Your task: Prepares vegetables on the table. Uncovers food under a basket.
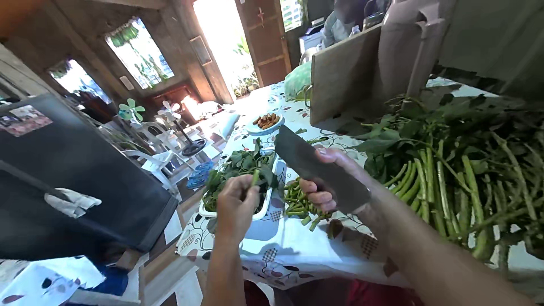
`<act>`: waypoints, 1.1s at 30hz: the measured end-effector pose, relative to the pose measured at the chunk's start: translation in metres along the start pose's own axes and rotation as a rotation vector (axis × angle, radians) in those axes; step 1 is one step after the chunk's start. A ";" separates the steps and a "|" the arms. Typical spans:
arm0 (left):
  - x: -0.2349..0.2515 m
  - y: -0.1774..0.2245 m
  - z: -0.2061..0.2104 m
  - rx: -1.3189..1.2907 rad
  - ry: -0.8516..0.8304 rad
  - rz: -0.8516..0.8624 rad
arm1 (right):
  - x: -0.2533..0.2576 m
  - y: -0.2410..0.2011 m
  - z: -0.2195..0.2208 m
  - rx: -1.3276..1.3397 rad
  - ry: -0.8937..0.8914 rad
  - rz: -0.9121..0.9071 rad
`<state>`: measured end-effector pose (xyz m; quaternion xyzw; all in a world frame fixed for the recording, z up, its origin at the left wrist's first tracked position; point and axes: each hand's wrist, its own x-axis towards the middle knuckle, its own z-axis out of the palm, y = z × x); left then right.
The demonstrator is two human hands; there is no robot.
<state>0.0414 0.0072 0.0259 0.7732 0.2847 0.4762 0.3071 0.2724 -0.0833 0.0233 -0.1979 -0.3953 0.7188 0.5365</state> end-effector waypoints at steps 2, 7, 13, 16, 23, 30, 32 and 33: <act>0.004 0.002 -0.015 -0.116 0.095 0.051 | 0.012 -0.015 0.020 -0.199 0.113 -0.021; 0.012 0.015 -0.038 -0.320 0.207 0.084 | 0.044 -0.034 0.048 -0.239 -0.016 -0.111; 0.014 0.016 -0.022 -0.460 0.077 0.025 | 0.041 0.005 0.037 -0.247 -0.335 -0.124; 0.011 0.013 -0.012 -0.583 -0.044 -0.039 | 0.044 0.017 0.020 -0.204 -0.418 -0.103; 0.005 0.009 0.004 -0.524 -0.240 -0.245 | 0.023 0.012 0.013 -0.384 -0.143 -0.195; 0.005 0.007 0.017 -0.487 -0.186 -0.302 | 0.016 0.014 0.027 -0.613 0.154 -0.092; 0.006 0.006 0.019 -0.453 -0.158 -0.314 | 0.011 0.015 0.039 -0.672 0.241 -0.030; 0.008 0.006 0.020 -0.413 -0.137 -0.324 | 0.006 0.013 0.044 -0.718 0.274 -0.007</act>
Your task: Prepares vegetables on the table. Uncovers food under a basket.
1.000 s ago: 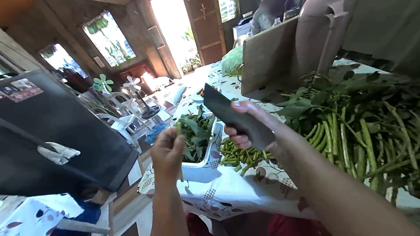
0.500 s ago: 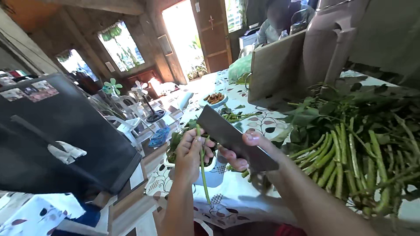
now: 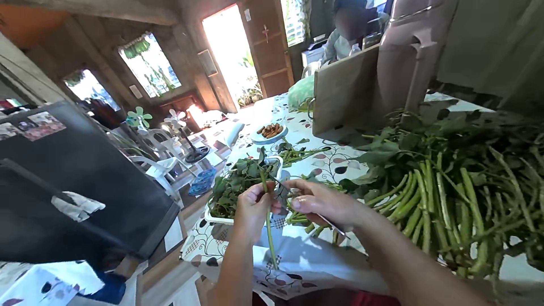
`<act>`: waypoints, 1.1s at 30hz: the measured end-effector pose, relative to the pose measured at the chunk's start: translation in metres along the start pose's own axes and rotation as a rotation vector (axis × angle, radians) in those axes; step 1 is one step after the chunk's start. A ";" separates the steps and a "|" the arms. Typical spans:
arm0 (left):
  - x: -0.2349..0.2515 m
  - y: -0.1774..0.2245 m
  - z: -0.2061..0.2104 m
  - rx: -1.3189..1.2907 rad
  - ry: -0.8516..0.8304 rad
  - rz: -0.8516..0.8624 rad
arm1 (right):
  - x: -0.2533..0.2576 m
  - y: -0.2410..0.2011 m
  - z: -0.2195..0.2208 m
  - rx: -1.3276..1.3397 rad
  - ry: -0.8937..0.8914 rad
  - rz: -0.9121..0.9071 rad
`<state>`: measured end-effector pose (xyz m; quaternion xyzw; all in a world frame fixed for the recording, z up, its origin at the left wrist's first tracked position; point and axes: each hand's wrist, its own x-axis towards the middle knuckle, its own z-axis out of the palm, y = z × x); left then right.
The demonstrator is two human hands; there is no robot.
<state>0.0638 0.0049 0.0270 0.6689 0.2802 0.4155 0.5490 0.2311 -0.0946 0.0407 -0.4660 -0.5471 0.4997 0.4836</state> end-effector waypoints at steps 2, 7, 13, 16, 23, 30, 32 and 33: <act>0.003 -0.001 -0.001 0.055 0.041 -0.017 | -0.008 -0.003 0.001 -0.033 0.016 -0.019; 0.001 0.000 0.002 0.106 -0.001 0.014 | 0.004 0.008 -0.001 0.125 -0.095 -0.138; -0.005 0.001 -0.003 0.142 -0.013 0.121 | 0.019 -0.004 0.005 -0.017 -0.156 -0.121; -0.003 0.001 -0.007 0.160 -0.015 0.171 | 0.018 -0.008 0.009 -0.135 -0.133 -0.089; -0.004 0.001 -0.002 0.720 0.082 0.346 | 0.014 -0.001 0.013 -0.366 0.113 -0.131; -0.026 -0.005 0.013 0.904 0.040 0.305 | 0.012 0.012 -0.001 -0.389 0.526 -0.066; -0.023 -0.005 0.014 0.876 0.033 0.291 | 0.005 0.009 -0.013 -0.188 0.387 -0.018; -0.019 -0.006 0.014 0.863 0.028 0.270 | 0.002 0.011 -0.017 -0.088 0.298 -0.007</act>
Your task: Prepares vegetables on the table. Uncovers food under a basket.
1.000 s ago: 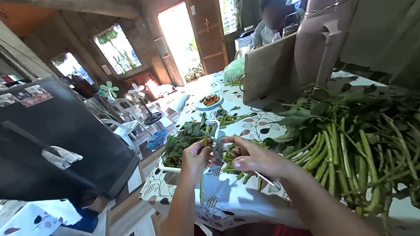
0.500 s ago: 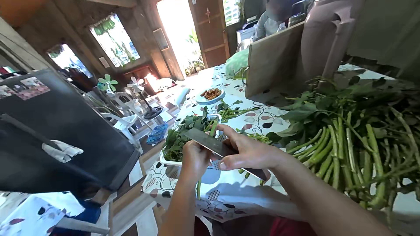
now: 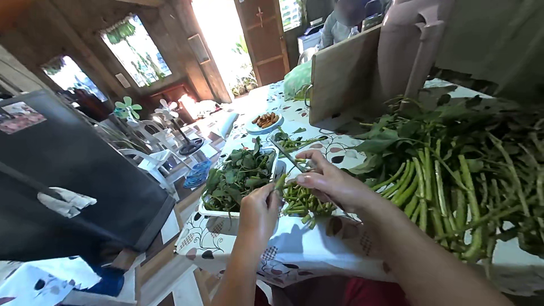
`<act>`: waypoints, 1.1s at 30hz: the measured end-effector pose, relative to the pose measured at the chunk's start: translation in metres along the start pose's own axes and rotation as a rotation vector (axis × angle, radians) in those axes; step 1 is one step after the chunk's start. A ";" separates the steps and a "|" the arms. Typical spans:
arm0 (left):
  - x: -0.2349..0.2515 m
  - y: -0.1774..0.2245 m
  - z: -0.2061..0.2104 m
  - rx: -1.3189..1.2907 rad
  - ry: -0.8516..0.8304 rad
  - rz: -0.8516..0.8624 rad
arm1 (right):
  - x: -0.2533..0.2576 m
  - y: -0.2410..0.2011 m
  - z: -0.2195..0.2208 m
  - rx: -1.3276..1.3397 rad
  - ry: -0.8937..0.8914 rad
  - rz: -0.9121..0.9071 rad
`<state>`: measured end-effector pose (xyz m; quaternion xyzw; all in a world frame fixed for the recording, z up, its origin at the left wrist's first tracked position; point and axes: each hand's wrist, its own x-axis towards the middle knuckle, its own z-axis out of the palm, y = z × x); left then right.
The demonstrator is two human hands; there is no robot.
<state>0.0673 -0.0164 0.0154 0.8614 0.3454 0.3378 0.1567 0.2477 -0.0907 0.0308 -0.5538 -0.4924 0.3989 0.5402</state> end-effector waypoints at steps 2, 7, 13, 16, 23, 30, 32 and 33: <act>0.008 -0.001 0.004 -0.026 -0.027 -0.013 | -0.002 0.006 -0.006 0.131 -0.150 0.036; 0.020 0.000 0.017 -0.033 -0.047 -0.007 | 0.001 0.017 -0.013 0.222 -0.228 0.040; 0.022 -0.003 0.023 -0.136 -0.063 -0.044 | 0.002 0.022 -0.017 0.243 -0.336 -0.021; 0.022 -0.003 0.023 -0.247 -0.054 -0.043 | 0.002 0.025 -0.014 0.248 -0.381 -0.001; 0.018 0.000 0.022 -0.060 0.028 0.020 | -0.003 0.019 0.000 0.224 -0.332 0.018; 0.008 0.018 0.017 0.132 0.020 0.041 | -0.001 0.023 0.020 -0.182 0.059 -0.067; 0.004 0.013 0.019 0.103 0.067 0.090 | 0.000 0.021 0.014 -0.180 0.184 -0.053; 0.004 0.010 0.018 0.047 0.051 0.073 | -0.002 0.016 0.009 -0.134 0.186 -0.024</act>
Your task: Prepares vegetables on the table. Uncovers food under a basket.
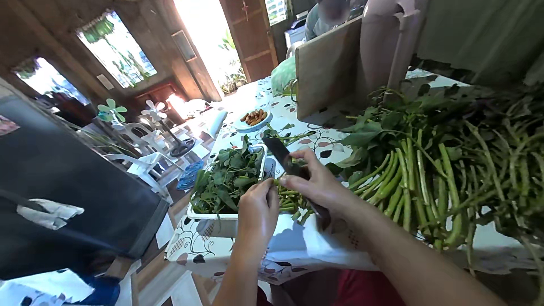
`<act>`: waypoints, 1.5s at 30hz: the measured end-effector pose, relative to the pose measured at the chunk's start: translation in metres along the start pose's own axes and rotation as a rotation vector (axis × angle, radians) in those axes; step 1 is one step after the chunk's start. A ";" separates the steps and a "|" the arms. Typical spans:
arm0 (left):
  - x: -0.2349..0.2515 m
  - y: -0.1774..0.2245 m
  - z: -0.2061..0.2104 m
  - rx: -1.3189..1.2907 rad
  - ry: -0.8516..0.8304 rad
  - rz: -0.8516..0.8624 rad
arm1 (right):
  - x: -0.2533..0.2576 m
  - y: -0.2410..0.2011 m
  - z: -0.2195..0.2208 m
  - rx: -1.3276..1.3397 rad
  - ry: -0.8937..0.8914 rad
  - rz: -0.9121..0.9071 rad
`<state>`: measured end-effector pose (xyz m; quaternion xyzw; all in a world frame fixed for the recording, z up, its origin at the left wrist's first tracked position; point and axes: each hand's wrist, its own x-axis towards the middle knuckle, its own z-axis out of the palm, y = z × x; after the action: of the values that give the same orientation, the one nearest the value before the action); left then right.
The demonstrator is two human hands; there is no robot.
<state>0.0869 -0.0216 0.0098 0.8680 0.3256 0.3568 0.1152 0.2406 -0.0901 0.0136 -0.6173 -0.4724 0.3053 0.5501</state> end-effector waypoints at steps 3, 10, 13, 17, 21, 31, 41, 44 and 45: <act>0.010 -0.010 -0.007 -0.260 -0.178 -0.207 | -0.007 -0.006 -0.015 0.195 -0.143 0.067; 0.018 -0.011 0.000 -0.602 -0.212 -0.322 | -0.006 0.010 -0.021 0.346 -0.497 0.122; 0.014 -0.011 0.005 -0.653 -0.224 -0.266 | -0.001 0.012 -0.016 0.422 -0.575 0.089; 0.011 -0.009 0.007 -0.656 -0.191 -0.274 | -0.001 0.012 -0.011 0.491 -0.597 0.066; 0.008 -0.005 -0.002 -0.578 -0.142 -0.245 | -0.003 -0.007 -0.001 0.307 -0.492 0.046; -0.001 -0.033 -0.057 -0.104 0.111 -0.383 | 0.038 -0.062 0.063 -0.048 -0.568 0.062; -0.019 -0.071 -0.097 -0.162 0.205 -0.280 | 0.102 -0.068 0.109 0.101 -0.666 0.275; -0.020 -0.091 -0.097 -0.442 0.115 -0.430 | 0.110 -0.071 0.103 0.084 -0.721 0.427; -0.021 -0.092 -0.095 -0.518 0.108 -0.469 | 0.110 -0.072 0.100 0.083 -0.739 0.429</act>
<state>-0.0350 0.0321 0.0268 0.6915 0.4203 0.4366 0.3932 0.1739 0.0461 0.0784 -0.5280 -0.4861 0.6321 0.2923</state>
